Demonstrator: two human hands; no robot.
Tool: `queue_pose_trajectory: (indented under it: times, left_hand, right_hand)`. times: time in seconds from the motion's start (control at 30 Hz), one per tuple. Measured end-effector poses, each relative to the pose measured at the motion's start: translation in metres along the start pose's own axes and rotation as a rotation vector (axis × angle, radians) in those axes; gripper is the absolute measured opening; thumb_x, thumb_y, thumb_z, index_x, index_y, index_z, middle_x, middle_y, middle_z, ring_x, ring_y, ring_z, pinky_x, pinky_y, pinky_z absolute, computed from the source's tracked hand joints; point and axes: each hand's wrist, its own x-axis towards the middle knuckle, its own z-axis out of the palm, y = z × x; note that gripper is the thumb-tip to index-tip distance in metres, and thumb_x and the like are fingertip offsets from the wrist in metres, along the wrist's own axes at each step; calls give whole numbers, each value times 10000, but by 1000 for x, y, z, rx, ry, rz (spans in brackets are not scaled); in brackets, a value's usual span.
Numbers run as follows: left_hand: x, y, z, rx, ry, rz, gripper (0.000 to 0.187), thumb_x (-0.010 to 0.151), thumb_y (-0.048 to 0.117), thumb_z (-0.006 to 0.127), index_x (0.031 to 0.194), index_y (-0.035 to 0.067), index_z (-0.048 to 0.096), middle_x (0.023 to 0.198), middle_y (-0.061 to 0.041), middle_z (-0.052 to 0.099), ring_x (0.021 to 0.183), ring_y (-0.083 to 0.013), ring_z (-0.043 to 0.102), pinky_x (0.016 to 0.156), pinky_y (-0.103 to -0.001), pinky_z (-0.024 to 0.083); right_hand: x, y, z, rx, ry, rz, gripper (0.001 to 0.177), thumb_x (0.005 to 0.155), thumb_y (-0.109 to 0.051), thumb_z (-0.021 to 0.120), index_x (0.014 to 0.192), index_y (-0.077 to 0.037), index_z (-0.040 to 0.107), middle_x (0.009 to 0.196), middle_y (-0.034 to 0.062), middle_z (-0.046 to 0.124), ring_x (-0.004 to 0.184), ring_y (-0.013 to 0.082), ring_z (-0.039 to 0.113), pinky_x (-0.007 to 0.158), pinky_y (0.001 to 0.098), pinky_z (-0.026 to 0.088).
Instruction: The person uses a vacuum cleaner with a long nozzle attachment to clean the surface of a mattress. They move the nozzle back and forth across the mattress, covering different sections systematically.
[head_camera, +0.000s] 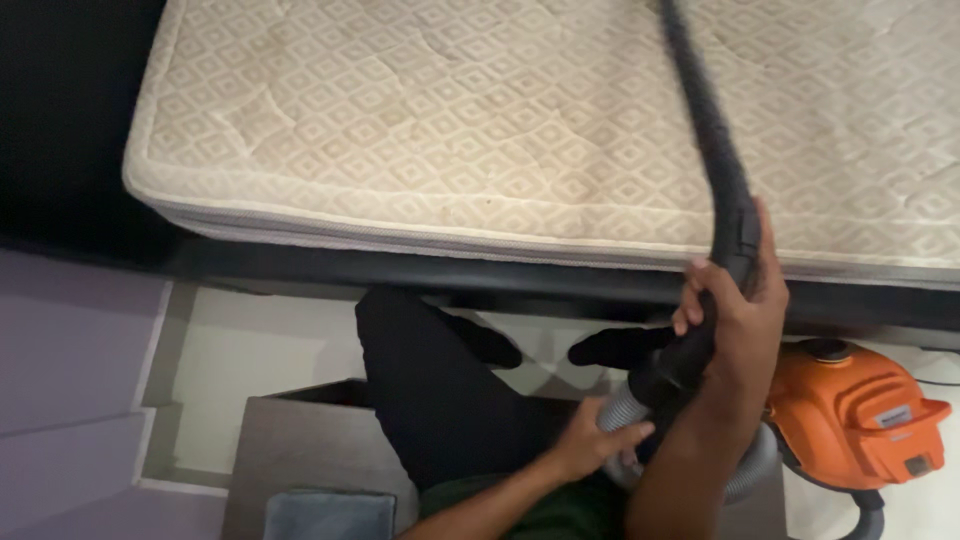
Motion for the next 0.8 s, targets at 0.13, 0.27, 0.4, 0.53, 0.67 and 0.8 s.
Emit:
queue_pose_trajectory:
  times: [0.13,0.27,0.4,0.53,0.67,0.8]
  left_hand:
    - [13,-6,-6,-159,48,-106,208,935,267,734,992,88,646,704,-26,611,573,-112,600,583,-272,509]
    - [10,-12,-2,-95,-29,-68,249,969,265,746,959,45,631,736,-35,635,606,-117,622,615,-282,535]
    - [-2,-3,0,13,-83,-67,257,983,268,743,976,29,647,788,-29,655,657,-113,634,638,-268,525]
    - [-6,8,6,76,-98,-73,269,990,262,753,1000,15,646,812,-10,646,693,-104,635,640,-269,523]
    - [2,1,2,-53,-98,-144,263,965,268,728,1045,45,615,793,11,633,646,-111,628,623,-273,534]
    - [17,-17,-8,-84,-107,-144,278,1003,280,724,1001,33,596,747,-17,618,624,-124,618,627,-284,548]
  right_hand:
    - [3,3,6,-176,142,-104,869,900,91,561,1690,-71,236,756,61,556,520,125,505,451,285,467]
    - [0,-3,6,-133,35,-37,904,857,99,544,1682,-81,220,755,68,558,495,125,506,429,278,449]
    - [0,-5,-6,156,-168,99,901,869,67,548,1699,-94,236,750,43,522,482,90,456,426,247,434]
    - [0,-5,-19,190,-91,145,880,871,54,550,1699,-83,284,757,29,511,488,86,447,422,233,419]
    - [-6,-9,-19,62,105,-4,856,894,70,540,1695,-74,274,798,52,547,520,99,465,449,254,437]
    - [-7,-5,-11,-121,281,-121,857,917,91,563,1697,-87,254,806,66,547,531,120,486,456,285,459]
